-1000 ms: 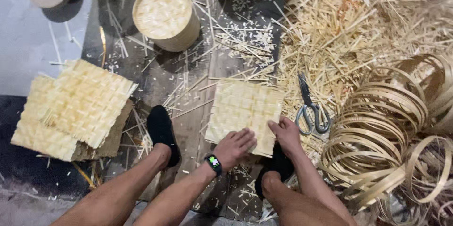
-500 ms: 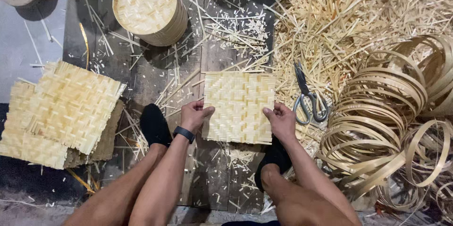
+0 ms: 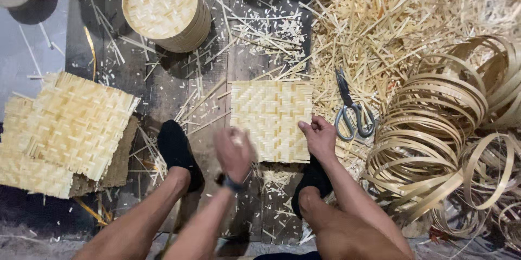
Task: The person assembles a circular bamboo lid by placing a woven mat over a wooden form, securing a flexible bamboo ring around it, and trimming the excess material with scissors.
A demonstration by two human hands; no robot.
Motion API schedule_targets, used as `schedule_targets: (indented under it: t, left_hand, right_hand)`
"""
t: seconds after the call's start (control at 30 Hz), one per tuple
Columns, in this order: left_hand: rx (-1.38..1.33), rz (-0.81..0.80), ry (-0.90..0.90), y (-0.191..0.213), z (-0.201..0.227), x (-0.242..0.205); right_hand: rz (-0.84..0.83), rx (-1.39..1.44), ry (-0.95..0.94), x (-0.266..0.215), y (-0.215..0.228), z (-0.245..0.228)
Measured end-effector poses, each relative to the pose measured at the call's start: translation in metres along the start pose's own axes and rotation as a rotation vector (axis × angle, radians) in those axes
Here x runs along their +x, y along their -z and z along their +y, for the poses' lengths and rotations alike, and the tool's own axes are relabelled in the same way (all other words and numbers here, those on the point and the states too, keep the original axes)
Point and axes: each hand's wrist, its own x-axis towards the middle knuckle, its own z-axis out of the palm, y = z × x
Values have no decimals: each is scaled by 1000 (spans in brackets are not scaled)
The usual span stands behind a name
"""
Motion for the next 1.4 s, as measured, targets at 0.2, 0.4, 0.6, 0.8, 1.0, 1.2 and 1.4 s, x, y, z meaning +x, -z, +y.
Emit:
schedule_targets:
  t: [0.2, 0.4, 0.6, 0.8, 1.0, 1.2, 1.4]
  left_hand:
    - [-889, -321, 1271, -11, 47, -79]
    - [-1265, -187, 1306, -41, 14, -89]
    - [-1322, -305, 1276, -52, -23, -93]
    - [-1318, -315, 1244, -51, -21, -82]
    - [-1224, -355, 1249, -35, 4, -90]
    - [-819, -705, 922, -6, 76, -104]
    - [-626, -458, -237, 48, 189, 2]
  right_hand:
    - [-7, 34, -42, 0, -2, 13]
    - [-15, 31, -59, 4, -8, 14]
    - [147, -91, 192, -20, 30, -14]
    - [560, -476, 358, -75, 187, -58]
    - [771, -1001, 200, -122, 299, -44]
    - [529, -813, 357, -144, 301, -71]
    - [14, 154, 195, -133, 286, -187]
